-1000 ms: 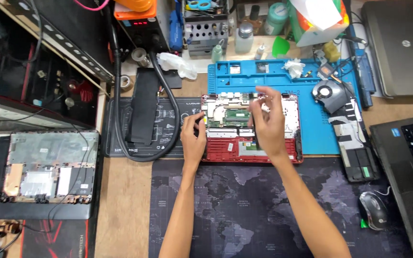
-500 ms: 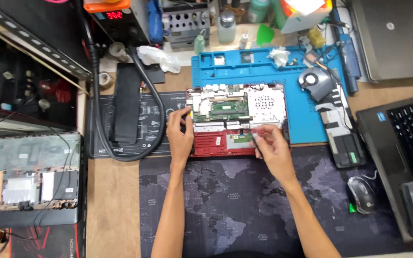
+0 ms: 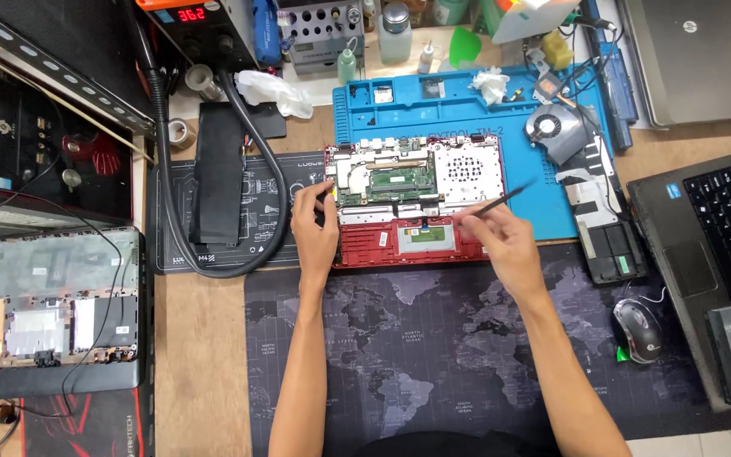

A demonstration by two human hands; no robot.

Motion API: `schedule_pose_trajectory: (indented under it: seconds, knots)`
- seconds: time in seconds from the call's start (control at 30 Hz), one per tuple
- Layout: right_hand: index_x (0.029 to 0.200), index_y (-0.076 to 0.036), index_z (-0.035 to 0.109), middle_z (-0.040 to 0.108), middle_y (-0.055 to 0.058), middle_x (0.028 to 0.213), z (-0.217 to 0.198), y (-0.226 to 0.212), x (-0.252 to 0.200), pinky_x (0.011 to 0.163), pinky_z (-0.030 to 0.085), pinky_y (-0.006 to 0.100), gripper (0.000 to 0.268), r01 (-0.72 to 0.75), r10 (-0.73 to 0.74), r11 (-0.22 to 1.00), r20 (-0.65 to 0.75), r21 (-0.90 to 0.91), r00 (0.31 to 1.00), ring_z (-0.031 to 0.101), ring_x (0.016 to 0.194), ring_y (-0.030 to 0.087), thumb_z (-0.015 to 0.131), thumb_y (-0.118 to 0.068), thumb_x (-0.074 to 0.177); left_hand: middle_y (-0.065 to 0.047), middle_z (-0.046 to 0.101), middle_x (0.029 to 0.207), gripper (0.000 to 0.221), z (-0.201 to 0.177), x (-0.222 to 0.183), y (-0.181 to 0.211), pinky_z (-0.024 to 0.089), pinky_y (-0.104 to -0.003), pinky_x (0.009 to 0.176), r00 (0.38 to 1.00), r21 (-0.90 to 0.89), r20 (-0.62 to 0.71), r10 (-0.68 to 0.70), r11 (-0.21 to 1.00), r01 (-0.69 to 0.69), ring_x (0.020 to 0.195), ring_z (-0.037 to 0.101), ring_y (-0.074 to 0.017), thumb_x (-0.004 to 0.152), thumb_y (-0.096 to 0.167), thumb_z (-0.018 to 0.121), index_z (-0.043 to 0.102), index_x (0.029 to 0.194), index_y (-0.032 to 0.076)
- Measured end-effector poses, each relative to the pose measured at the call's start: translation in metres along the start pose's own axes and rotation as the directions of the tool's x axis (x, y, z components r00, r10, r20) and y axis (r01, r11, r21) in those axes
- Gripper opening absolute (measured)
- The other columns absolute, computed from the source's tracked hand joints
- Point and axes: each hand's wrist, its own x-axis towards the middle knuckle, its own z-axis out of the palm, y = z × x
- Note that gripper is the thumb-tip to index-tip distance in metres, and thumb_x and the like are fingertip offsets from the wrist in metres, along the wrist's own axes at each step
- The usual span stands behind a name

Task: Disassemble a laptop to remove the battery and access internal components on a repair bench.

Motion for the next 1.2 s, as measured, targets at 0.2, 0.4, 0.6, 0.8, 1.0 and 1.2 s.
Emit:
schedule_pose_trajectory:
  seconds: [0.2, 0.4, 0.6, 0.8, 1.0, 1.2]
  knots:
    - [0.117, 0.0, 0.065, 0.072, 0.017, 0.089, 0.014, -0.006, 0.022, 0.082, 0.058, 0.044, 0.017, 0.135, -0.057, 0.936, 0.236, -0.326, 0.97, 0.074, 0.088, 0.031, 0.063, -0.007, 0.101, -0.006, 0.062, 0.109, 0.024, 0.0, 0.001, 0.003, 0.045, -0.033, 0.079, 1.0, -0.023, 0.011, -0.012, 1.0, 0.012, 0.084, 0.057, -0.0168, 0.107, 0.015, 0.05, 0.068, 0.122, 0.012]
    - [0.104, -0.003, 0.061, 0.073, 0.017, 0.082, 0.024, -0.005, 0.036, 0.074, 0.058, 0.043, 0.009, 0.198, -0.043, 0.877, 0.338, -0.438, 0.94, 0.074, 0.081, 0.034, 0.062, -0.012, 0.102, -0.006, 0.062, 0.11, 0.023, 0.0, 0.0, 0.001, 0.045, -0.033, 0.078, 1.0, -0.013, 0.014, -0.019, 1.0, 0.019, 0.085, 0.059, -0.0173, 0.107, 0.017, 0.05, 0.068, 0.122, 0.013]
    - [0.104, -0.003, 0.06, 0.074, 0.018, 0.081, 0.024, 0.0, 0.046, 0.071, 0.056, 0.041, 0.009, 0.179, 0.002, 0.885, 0.388, -0.431, 0.921, 0.074, 0.077, 0.033, 0.062, -0.011, 0.102, -0.006, 0.061, 0.109, 0.024, -0.001, 0.001, 0.002, 0.044, -0.032, 0.076, 1.0, -0.028, 0.018, -0.017, 0.999, 0.018, 0.085, 0.057, -0.016, 0.108, 0.017, 0.05, 0.068, 0.122, 0.013]
    - [0.105, -0.004, 0.059, 0.074, 0.015, 0.081, 0.024, 0.007, 0.053, 0.069, 0.052, 0.04, 0.008, 0.111, 0.047, 0.908, 0.363, -0.403, 0.931, 0.067, 0.072, 0.025, 0.064, -0.01, 0.101, -0.007, 0.061, 0.109, 0.023, -0.001, 0.001, 0.004, 0.044, -0.032, 0.076, 1.0, -0.021, 0.015, -0.016, 1.0, 0.017, 0.084, 0.057, -0.0163, 0.108, 0.016, 0.049, 0.068, 0.122, 0.012]
    - [0.106, -0.004, 0.061, 0.074, 0.014, 0.08, 0.024, 0.025, 0.056, 0.064, 0.049, 0.034, 0.01, 0.11, 0.045, 0.907, 0.353, -0.406, 0.935, 0.06, 0.066, 0.021, 0.066, -0.008, 0.099, -0.007, 0.061, 0.109, 0.024, -0.001, 0.001, 0.003, 0.044, -0.032, 0.075, 1.0, -0.021, 0.016, -0.012, 1.0, 0.012, 0.084, 0.057, -0.0167, 0.108, 0.017, 0.049, 0.067, 0.122, 0.012]
    - [0.107, -0.003, 0.062, 0.074, 0.013, 0.078, 0.022, 0.042, 0.057, 0.06, 0.047, 0.033, 0.011, 0.113, 0.034, 0.908, 0.339, -0.404, 0.94, 0.058, 0.062, 0.018, 0.066, -0.007, 0.097, -0.008, 0.062, 0.109, 0.023, 0.0, 0.001, 0.002, 0.044, -0.033, 0.075, 1.0, -0.012, 0.011, -0.005, 1.0, 0.005, 0.085, 0.058, -0.018, 0.108, 0.017, 0.05, 0.068, 0.122, 0.011]
